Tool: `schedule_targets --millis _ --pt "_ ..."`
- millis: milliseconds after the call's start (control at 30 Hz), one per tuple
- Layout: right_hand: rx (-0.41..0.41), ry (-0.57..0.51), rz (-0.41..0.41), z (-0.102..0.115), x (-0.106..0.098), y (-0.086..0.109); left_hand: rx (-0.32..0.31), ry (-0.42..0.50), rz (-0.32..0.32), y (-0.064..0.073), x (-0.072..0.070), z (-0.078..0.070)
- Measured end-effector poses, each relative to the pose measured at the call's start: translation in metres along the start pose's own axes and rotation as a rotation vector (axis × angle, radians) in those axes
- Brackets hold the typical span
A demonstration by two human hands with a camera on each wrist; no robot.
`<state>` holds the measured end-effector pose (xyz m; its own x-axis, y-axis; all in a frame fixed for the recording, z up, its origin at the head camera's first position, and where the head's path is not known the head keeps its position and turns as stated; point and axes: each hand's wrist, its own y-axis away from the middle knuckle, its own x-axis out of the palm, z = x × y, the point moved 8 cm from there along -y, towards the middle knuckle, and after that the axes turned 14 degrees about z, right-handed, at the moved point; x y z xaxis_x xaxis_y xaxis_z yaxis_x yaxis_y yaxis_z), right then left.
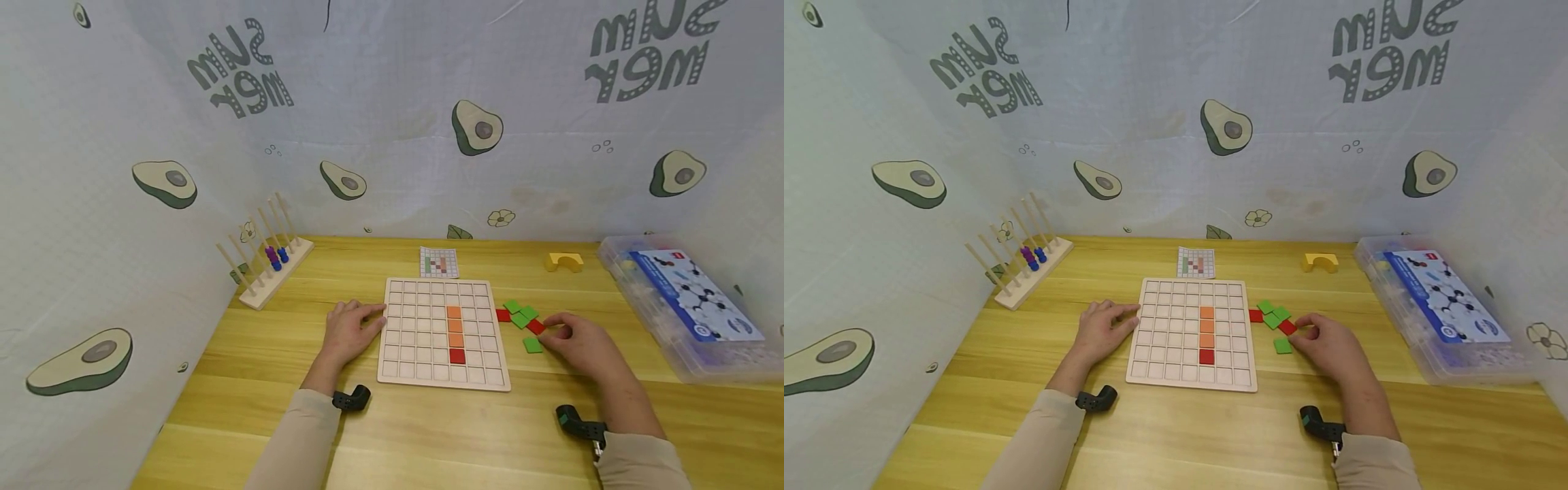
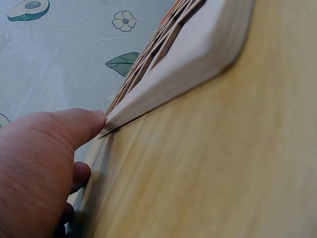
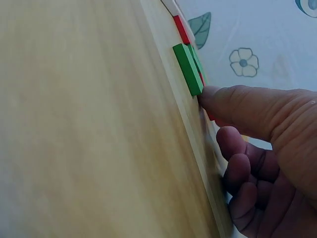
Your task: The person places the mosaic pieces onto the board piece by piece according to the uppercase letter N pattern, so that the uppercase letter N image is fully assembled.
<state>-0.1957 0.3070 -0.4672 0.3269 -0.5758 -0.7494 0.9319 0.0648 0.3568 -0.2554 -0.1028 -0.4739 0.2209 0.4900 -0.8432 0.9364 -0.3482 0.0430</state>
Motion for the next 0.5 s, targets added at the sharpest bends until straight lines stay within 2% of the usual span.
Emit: schedule_targets --millis 500 --pt "0.031 0.024 -0.017 0.001 0.0006 -0.0019 0.012 -0.004 -0.011 0.0008 -0.0012 -0.0019"
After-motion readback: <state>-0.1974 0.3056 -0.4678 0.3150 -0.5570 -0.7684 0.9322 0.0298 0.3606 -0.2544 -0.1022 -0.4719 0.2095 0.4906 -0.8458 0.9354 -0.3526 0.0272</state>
